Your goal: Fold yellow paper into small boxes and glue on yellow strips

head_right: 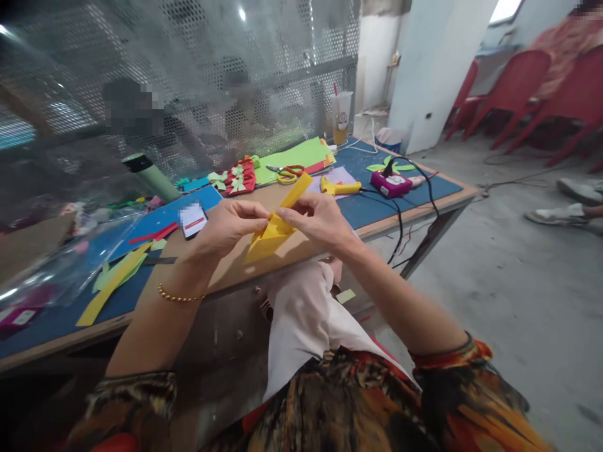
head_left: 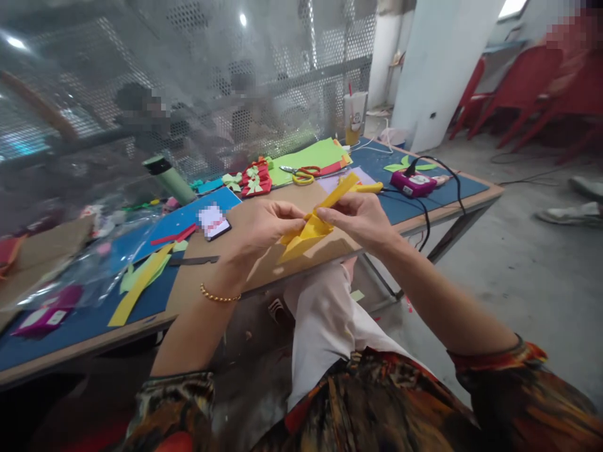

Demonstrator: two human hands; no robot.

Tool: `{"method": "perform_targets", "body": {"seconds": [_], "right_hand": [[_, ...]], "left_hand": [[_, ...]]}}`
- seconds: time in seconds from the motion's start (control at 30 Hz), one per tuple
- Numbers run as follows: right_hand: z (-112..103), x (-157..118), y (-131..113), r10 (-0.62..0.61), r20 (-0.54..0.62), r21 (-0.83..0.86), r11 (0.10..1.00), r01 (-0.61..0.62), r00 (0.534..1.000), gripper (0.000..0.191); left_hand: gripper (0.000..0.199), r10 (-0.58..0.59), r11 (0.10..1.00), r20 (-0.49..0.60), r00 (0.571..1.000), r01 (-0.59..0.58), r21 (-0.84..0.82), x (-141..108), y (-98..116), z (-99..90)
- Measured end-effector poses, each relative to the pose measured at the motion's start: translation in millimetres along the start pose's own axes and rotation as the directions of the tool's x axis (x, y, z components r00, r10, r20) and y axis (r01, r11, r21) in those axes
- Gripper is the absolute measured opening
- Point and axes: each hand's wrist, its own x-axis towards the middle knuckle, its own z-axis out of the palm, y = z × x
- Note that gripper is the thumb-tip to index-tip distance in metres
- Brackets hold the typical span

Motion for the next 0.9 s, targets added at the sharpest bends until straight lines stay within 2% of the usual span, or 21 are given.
{"method": "perform_targets", "body": {"seconds": [0.13, 0.27, 0.33, 0.47, 0.53, 0.7, 0.9], "right_hand": [[-2, -1, 6, 0.112, 0.039, 0.122, 0.986, -0.116, 0.993, 0.044], [-10, -2, 3, 0.123, 0.026, 0.115, 0.985, -0.125, 0.992, 0.039], [-14, -1, -1, 0.136, 0.066, 0.123, 0.982, -0.143, 0.989, 0.030], [-21, 2, -11, 0.150, 0.177, 0.096, 0.981, -0.168, 0.973, 0.012], [-21, 2, -16, 0.154, 0.191, 0.040, 0.986, -0.164, 0.969, 0.016], [-14, -3, -24, 0.112, 0.145, -0.072, 0.992, -0.102, 0.983, 0.025], [-9, -3, -21, 0.093, 0.172, -0.052, 0.995, -0.085, 0.981, 0.020]], "left_hand": [[0.002, -0.027, 1.000, 0.118, 0.993, 0.028, -0.004, 8, -1, 6.1], [0.002, -0.044, 0.999, 0.199, 0.979, 0.039, 0.026, 16, -2, 3.9], [0.002, -0.049, 0.998, 0.229, 0.972, 0.039, 0.049, 19, -2, 3.1], [0.006, -0.025, 0.997, 0.234, 0.972, 0.006, 0.080, 17, -2, 3.1], [0.006, 0.001, 0.995, 0.239, 0.971, -0.025, 0.100, 15, -1, 2.5], [0.007, 0.053, 0.994, 0.240, 0.969, -0.075, 0.084, 13, 0, -2.1], [0.006, 0.091, 0.993, 0.276, 0.957, -0.107, 0.044, 10, -5, -7.6]]}}
